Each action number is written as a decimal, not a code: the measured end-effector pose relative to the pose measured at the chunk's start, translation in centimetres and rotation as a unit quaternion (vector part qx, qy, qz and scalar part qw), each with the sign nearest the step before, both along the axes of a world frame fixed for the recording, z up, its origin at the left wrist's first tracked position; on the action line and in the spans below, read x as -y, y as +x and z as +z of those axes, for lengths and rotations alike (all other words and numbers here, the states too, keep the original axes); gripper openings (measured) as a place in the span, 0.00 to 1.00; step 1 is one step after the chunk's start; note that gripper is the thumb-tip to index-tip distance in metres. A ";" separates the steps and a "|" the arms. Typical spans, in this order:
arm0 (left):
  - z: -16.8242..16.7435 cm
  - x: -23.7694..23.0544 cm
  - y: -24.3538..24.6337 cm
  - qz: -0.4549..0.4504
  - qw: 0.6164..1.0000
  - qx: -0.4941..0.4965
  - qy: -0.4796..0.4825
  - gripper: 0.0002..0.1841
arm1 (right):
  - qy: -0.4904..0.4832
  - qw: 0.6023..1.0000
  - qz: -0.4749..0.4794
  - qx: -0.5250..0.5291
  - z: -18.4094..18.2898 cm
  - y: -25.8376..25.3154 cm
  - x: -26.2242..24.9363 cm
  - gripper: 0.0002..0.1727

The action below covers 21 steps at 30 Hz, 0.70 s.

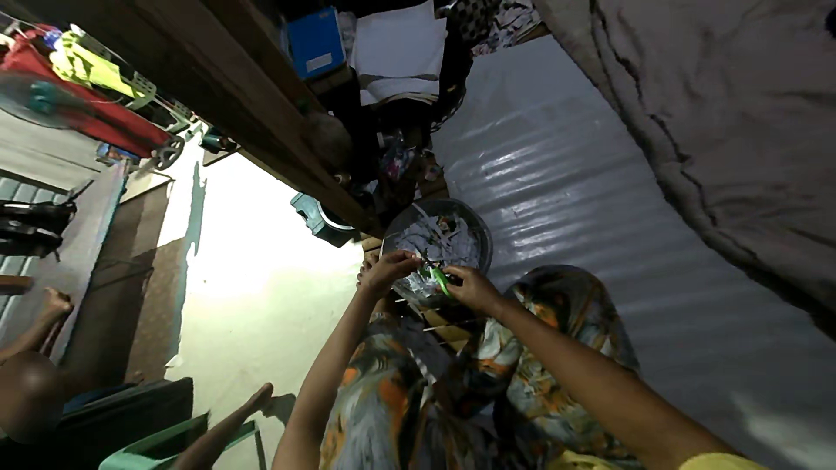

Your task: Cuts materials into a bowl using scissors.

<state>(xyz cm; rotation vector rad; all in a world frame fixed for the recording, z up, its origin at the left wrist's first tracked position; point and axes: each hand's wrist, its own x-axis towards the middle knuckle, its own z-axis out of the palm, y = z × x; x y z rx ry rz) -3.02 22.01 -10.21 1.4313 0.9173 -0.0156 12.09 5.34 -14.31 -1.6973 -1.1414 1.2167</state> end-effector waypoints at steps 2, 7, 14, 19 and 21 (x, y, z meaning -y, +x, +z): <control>-0.1 -0.1 -0.1 0.003 1.000 0.001 0.002 0.06 | 0.003 1.000 0.002 0.004 -0.1 0.1 0.0 0.24; -0.4 -0.2 -0.1 0.015 1.000 -0.001 0.002 0.06 | 0.002 1.000 0.024 -0.015 -0.7 0.1 -0.2 0.27; -0.2 -0.1 0.0 0.004 1.000 -0.006 0.005 0.06 | 0.013 1.000 0.029 0.000 -0.8 0.0 -0.2 0.23; -0.1 -0.1 -0.1 0.013 1.000 0.000 0.009 0.06 | 0.025 1.000 0.008 0.006 -0.5 -0.1 0.0 0.22; -0.2 -0.1 -0.1 0.016 1.000 0.001 0.011 0.06 | 0.025 1.000 0.009 -0.004 -0.6 0.0 0.1 0.23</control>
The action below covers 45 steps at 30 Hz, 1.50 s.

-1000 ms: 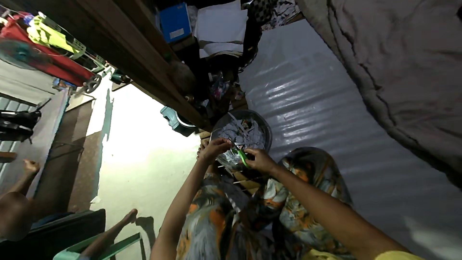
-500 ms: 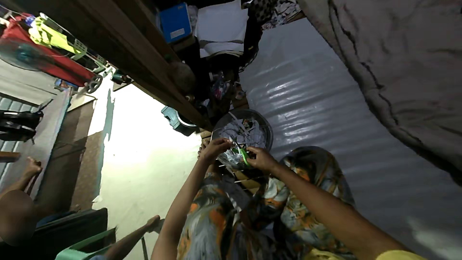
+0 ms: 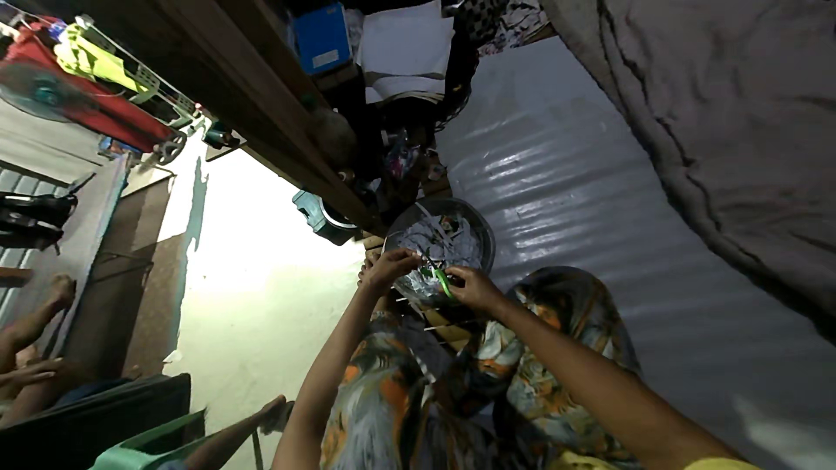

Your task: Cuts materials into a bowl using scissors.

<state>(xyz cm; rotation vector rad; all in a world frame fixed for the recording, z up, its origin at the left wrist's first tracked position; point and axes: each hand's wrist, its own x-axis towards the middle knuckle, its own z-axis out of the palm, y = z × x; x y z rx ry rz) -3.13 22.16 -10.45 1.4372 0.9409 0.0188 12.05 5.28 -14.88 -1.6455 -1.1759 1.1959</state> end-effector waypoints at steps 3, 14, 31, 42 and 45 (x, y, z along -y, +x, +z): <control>0.1 0.0 0.0 0.001 1.000 -0.001 -0.003 0.06 | -0.005 1.000 0.024 -0.014 -0.3 0.1 -0.1 0.25; 0.3 0.2 0.0 0.000 1.000 -0.009 -0.006 0.06 | -0.018 1.000 0.019 -0.006 0.1 0.0 -0.1 0.23; -0.1 0.0 0.0 -0.003 1.000 -0.015 -0.001 0.05 | -0.007 1.000 0.015 -0.008 -0.6 0.2 -0.4 0.26; 0.0 0.0 -0.1 0.000 1.000 -0.011 -0.006 0.05 | -0.009 1.000 0.006 -0.012 -0.2 0.2 -0.2 0.25; 0.1 0.0 0.0 -0.005 1.000 -0.011 -0.009 0.05 | -0.008 1.000 0.012 -0.014 -0.4 0.1 -0.2 0.25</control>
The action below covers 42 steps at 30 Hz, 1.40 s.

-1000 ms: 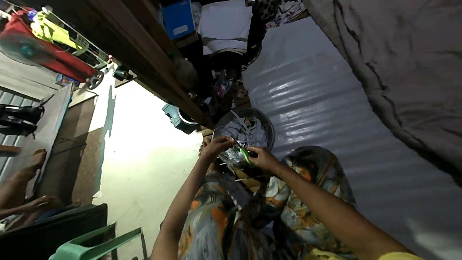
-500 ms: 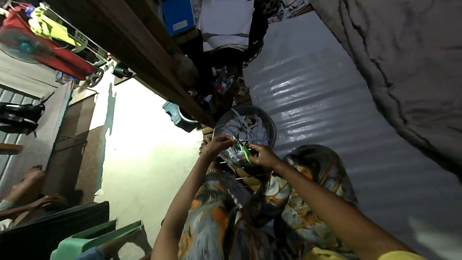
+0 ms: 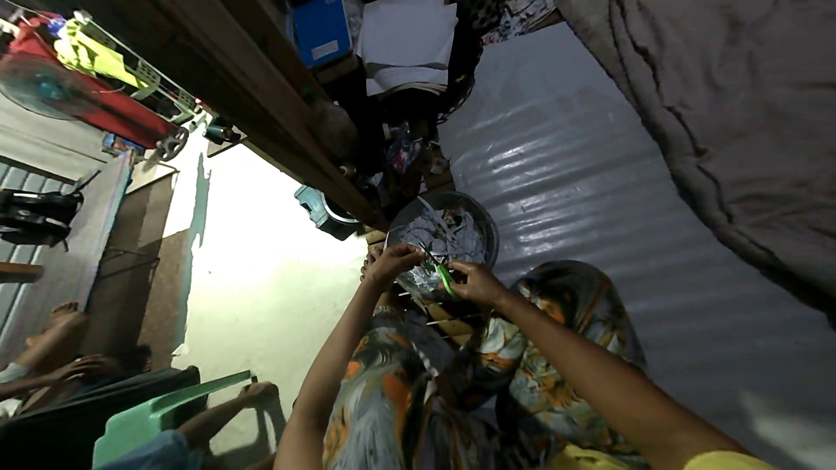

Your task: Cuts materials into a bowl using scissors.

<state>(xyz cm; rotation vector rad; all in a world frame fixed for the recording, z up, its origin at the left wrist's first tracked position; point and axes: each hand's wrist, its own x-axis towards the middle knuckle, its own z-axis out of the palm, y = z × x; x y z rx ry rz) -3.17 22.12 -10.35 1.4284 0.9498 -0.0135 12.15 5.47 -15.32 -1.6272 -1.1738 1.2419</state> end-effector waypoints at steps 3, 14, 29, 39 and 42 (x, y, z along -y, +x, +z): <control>0.1 0.1 0.0 -0.005 1.000 0.002 0.001 0.05 | -0.002 1.000 -0.002 0.011 0.1 0.0 0.0 0.24; 0.3 0.2 0.0 0.003 1.000 0.000 0.007 0.06 | -0.012 1.000 -0.002 0.016 0.3 0.1 -0.1 0.26; -0.1 0.0 -0.2 -0.014 1.000 0.007 -0.006 0.05 | 0.001 1.000 -0.014 0.021 0.0 -0.1 -0.1 0.23; -0.1 0.0 -0.2 0.004 1.000 0.012 -0.006 0.06 | -0.007 1.000 0.005 0.006 0.1 0.1 -0.1 0.27; 0.0 0.1 -0.1 -0.012 1.000 0.012 0.003 0.06 | -0.001 1.000 0.004 0.001 0.0 0.0 -0.1 0.26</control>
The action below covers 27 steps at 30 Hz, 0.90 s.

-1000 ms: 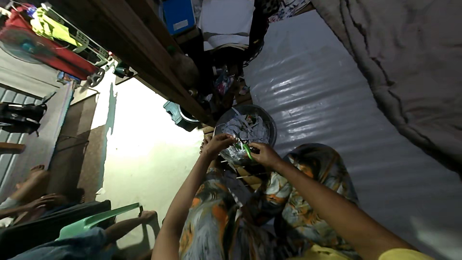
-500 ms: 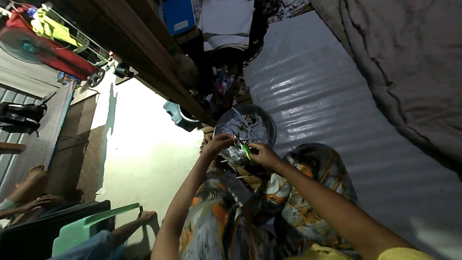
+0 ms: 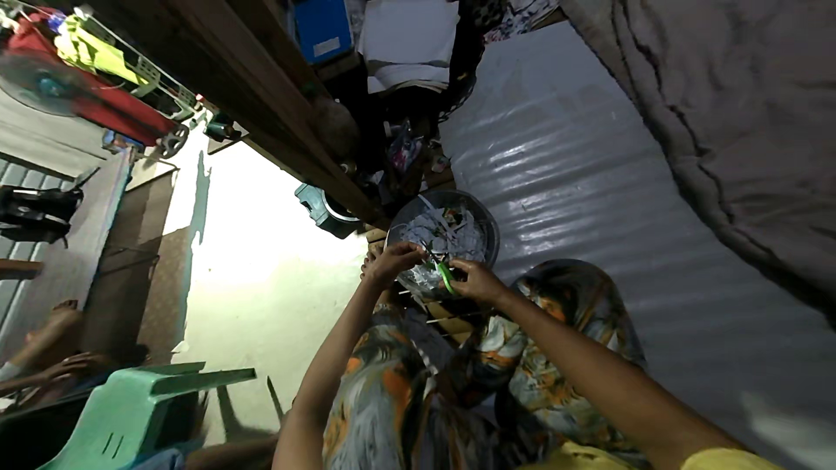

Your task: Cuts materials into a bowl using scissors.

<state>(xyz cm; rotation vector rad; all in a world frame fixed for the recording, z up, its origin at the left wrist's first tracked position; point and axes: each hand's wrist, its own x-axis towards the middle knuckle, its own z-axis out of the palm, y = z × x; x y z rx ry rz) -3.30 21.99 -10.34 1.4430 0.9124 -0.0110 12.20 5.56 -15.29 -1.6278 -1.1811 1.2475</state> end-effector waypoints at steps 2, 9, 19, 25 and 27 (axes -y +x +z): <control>0.0 0.0 0.1 -0.001 1.000 -0.002 0.003 0.06 | 0.002 1.000 -0.002 0.005 0.0 0.0 0.0 0.25; 0.2 0.0 0.1 0.020 1.000 -0.010 -0.004 0.06 | -0.003 1.000 -0.015 0.007 0.5 0.0 0.1 0.25; -0.1 -0.1 0.1 0.011 1.000 -0.001 -0.001 0.06 | 0.000 1.000 0.007 0.022 0.3 0.0 0.1 0.25; -0.1 -0.1 0.1 0.017 1.000 -0.004 -0.004 0.06 | -0.003 0.999 0.004 0.031 0.4 0.0 0.1 0.24; -0.1 0.0 0.1 0.017 1.000 -0.011 -0.002 0.06 | -0.004 1.000 -0.002 0.028 0.4 0.0 0.1 0.24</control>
